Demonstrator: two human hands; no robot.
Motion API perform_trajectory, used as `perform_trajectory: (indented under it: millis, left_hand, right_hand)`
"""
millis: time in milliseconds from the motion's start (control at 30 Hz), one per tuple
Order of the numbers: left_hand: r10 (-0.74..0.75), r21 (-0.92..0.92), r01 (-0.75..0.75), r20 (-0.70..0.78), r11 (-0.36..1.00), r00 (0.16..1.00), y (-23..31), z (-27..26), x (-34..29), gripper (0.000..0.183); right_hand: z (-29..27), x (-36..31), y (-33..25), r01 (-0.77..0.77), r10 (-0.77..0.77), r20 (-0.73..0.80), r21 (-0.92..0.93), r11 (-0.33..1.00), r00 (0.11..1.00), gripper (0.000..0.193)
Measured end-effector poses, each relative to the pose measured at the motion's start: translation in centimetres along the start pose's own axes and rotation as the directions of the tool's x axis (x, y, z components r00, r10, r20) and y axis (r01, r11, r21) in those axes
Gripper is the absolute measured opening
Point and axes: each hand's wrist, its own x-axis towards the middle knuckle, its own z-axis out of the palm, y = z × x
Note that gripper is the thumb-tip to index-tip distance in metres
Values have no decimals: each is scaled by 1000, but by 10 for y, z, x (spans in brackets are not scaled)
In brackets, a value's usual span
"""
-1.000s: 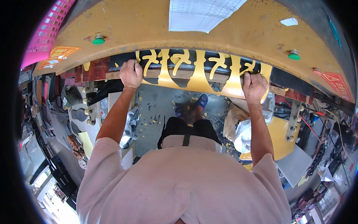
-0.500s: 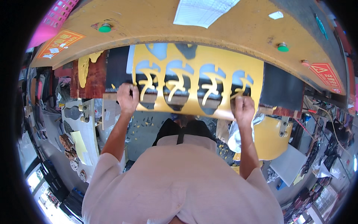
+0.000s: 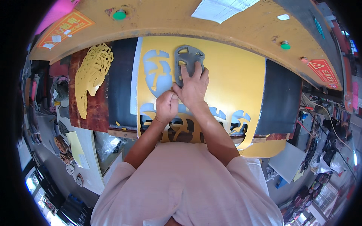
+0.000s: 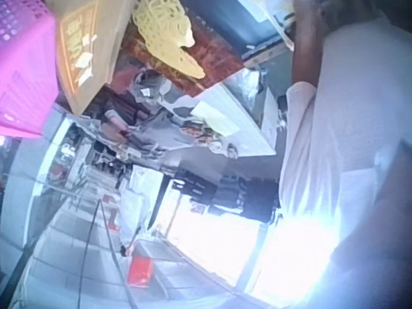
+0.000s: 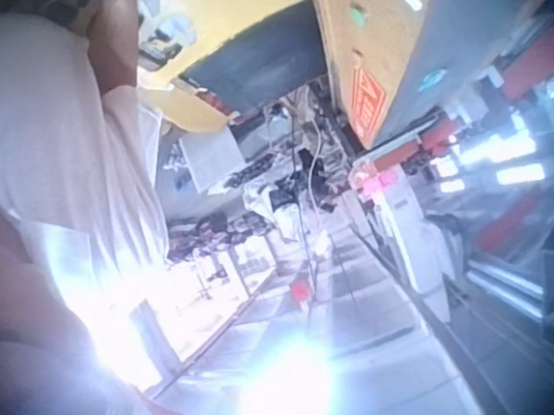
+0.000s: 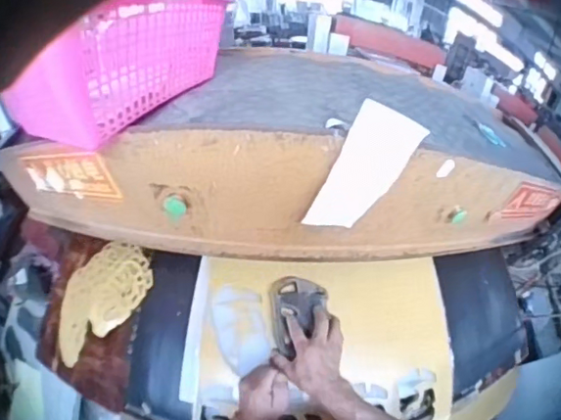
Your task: The person places a yellow sheet on a cutting machine, aligns a grey template, and operates the machine to cut shapes. They remove the cut pieces, clear debris, and repeat the process with additional sheets and templates.
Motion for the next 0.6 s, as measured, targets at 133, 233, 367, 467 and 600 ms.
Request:
perform_trajectory:
  millis: [133,233,367,467,600]
  left_hand:
    - [75,167,-80,37,983,996,16,-8,-34,9]
    - [96,181,-108,71,978,993,24,-9,-47,8]
    - [93,208,-102,55,973,994,32,-10,-58,10]
    - [-65,243,36,114,969,991,43,-13,-59,19]
    - [-599,-101,656,322,748,733,50,-7,-31,41]
  right_hand:
    - [-26,-22,8,-129,107,82,360,924,991,65]
    - [-76,-16,55,-333,135,317,731,596,939,68]
    - [-106,-16,82,-520,229,487,847,115,843,69]
    - [-106,-24,78,-495,214,468,863,96,857,71]
    - [-102,-36,68,-464,218,451,886,8,865,74]
